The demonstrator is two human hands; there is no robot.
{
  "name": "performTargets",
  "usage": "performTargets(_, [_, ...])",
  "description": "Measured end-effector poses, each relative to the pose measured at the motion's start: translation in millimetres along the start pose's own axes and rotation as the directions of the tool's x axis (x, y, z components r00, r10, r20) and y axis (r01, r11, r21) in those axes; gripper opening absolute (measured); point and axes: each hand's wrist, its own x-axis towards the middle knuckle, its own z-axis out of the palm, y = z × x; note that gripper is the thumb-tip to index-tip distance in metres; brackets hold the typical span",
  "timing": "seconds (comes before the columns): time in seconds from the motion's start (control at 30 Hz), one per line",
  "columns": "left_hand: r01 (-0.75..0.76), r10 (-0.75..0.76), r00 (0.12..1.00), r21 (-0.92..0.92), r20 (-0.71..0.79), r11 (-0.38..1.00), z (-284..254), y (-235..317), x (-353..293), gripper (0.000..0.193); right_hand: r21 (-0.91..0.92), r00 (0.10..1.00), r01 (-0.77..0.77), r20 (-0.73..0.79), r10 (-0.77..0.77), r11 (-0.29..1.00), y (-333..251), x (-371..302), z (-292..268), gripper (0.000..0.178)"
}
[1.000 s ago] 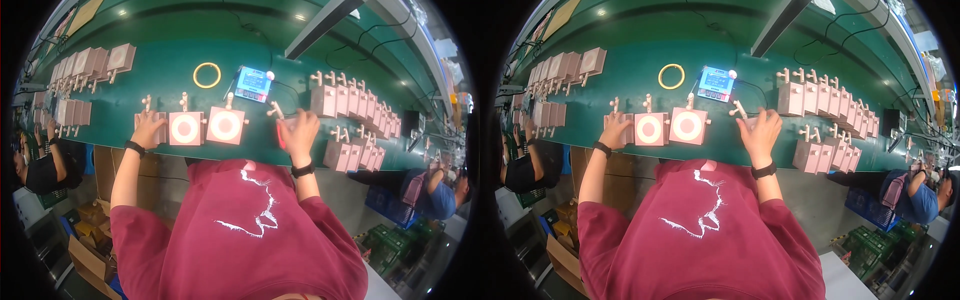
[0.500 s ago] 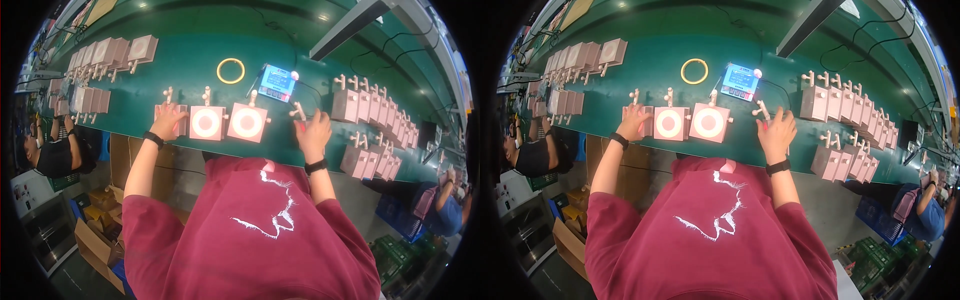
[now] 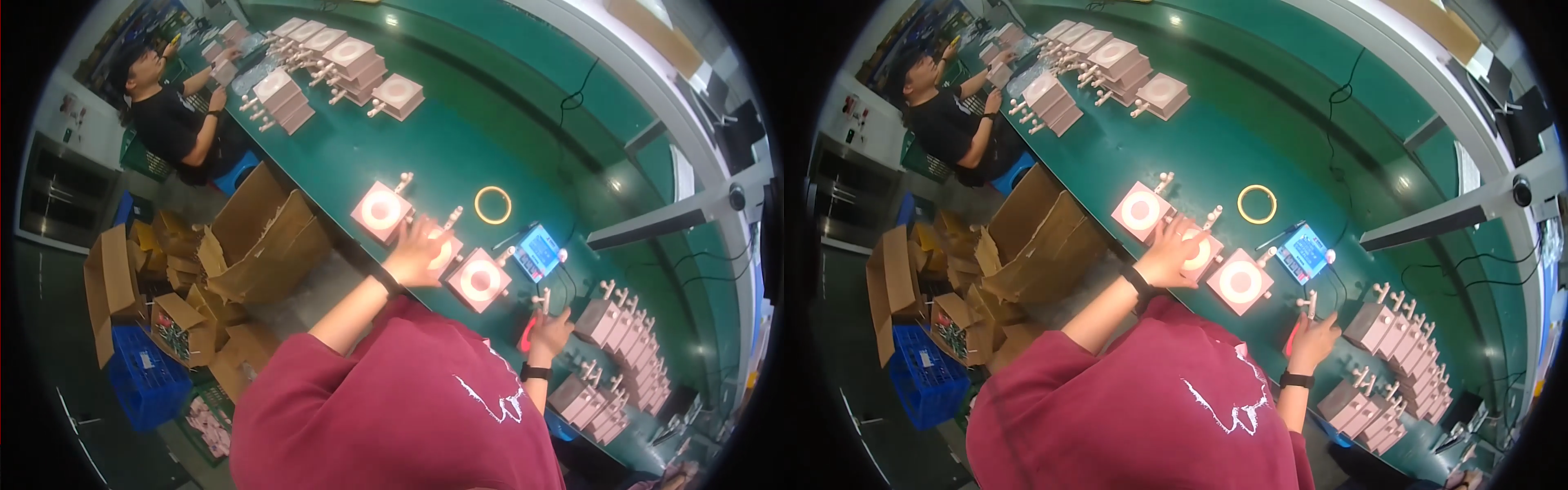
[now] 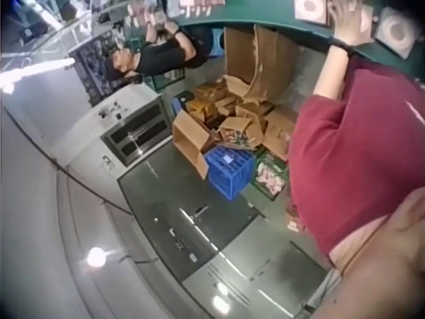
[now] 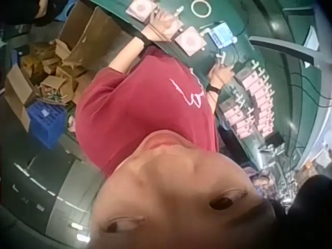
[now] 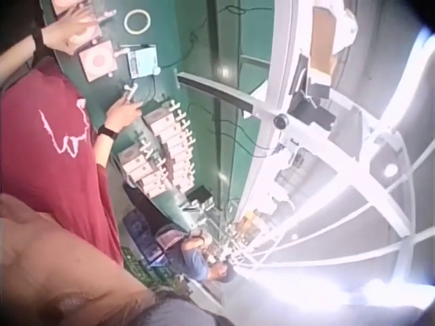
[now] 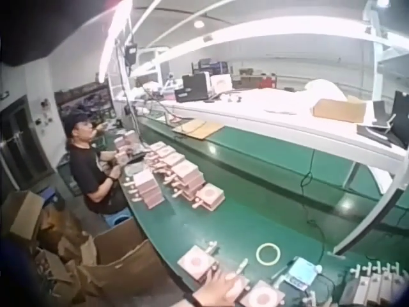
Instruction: The person picks up pink boxes, places them on a testing device, and presses a button on the side. After the boxes light up, the person removes them from the device and stacks them on the workbench.
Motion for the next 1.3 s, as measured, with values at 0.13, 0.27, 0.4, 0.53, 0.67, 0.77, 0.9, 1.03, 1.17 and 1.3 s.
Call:
performTargets(0.13, [-0.130,0.130,0.992,-0.023,-0.004,0.991,7,20,1,0.108,-0.024,0.993,-0.062,0.095,0.064,0.998,-8,2,-7,0.060])
performTargets(0.27, [-0.320,0.315,0.942,0.028,0.113,0.947,17,38,5,0.106,-0.001,0.997,-0.025,0.078,0.025,1.000,-6,-1,-7,0.052])
performTargets(0.4, [-0.461,0.455,0.886,0.060,0.093,0.886,49,44,4,0.102,0.079,0.996,0.022,0.080,-0.029,0.997,9,-2,-5,0.050])
performTargets(0.53, [-0.505,0.506,0.863,0.060,0.007,0.861,70,39,6,0.096,0.217,0.987,0.131,-0.118,-0.107,0.967,61,-7,-1,0.048])
performTargets(0.67, [-0.483,0.484,0.875,0.073,0.003,0.873,68,44,4,0.092,0.419,0.986,-0.017,-0.145,0.086,0.908,102,-15,-14,0.041])
performTargets(0.77, [-0.463,0.464,0.886,0.072,0.011,0.883,64,50,4,0.090,0.343,0.972,-0.123,-0.147,0.183,0.931,133,-26,-25,0.041])
performTargets(0.9, [-0.425,0.425,0.905,0.029,-0.018,0.905,62,54,8,0.090,0.241,0.945,-0.075,-0.292,0.146,0.968,162,-38,-28,0.043])
performTargets(1.03, [-0.381,0.379,0.923,-0.020,-0.074,0.924,57,50,13,0.091,0.169,0.967,-0.166,-0.167,0.194,0.972,176,-43,-36,0.043])
performTargets(1.17, [-0.346,0.347,0.937,0.015,-0.050,0.938,55,43,11,0.092,0.058,0.975,-0.131,-0.174,0.139,0.990,181,-42,-27,0.064])
performTargets(1.3, [-0.335,0.337,0.942,0.110,0.005,0.936,58,38,9,0.094,0.019,0.968,-0.166,-0.187,0.166,0.986,151,-45,-39,0.057])
